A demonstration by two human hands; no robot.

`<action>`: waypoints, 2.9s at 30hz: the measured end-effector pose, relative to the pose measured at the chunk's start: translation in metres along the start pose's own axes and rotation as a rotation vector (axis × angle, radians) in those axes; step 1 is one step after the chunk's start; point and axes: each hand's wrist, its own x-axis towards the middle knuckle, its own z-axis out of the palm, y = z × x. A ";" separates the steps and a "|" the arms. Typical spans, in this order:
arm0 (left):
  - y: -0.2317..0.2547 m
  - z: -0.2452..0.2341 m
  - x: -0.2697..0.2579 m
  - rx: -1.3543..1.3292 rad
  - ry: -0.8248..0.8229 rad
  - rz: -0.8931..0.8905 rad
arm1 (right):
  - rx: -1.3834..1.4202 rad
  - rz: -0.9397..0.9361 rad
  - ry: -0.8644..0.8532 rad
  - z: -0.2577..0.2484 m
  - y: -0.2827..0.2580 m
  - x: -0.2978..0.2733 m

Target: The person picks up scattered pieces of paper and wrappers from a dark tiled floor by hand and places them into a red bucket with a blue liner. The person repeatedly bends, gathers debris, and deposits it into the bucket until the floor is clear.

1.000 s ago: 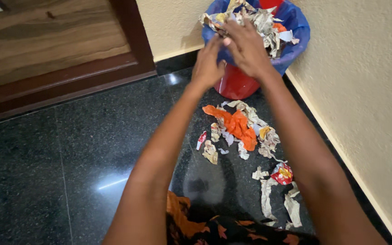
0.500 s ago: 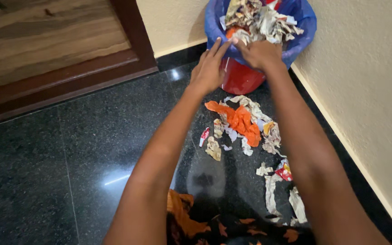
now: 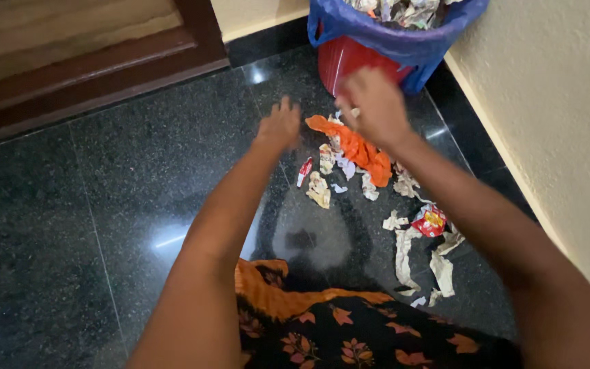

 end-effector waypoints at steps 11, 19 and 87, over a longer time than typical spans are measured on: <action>-0.001 0.131 -0.025 0.138 -0.094 0.254 | 0.096 0.051 -0.838 0.143 -0.034 -0.097; 0.012 0.169 -0.026 0.191 -0.215 0.237 | 0.085 0.247 -0.705 0.161 -0.057 -0.140; 0.165 -0.156 0.057 -1.570 0.317 0.531 | 0.744 0.582 0.727 -0.056 0.121 0.081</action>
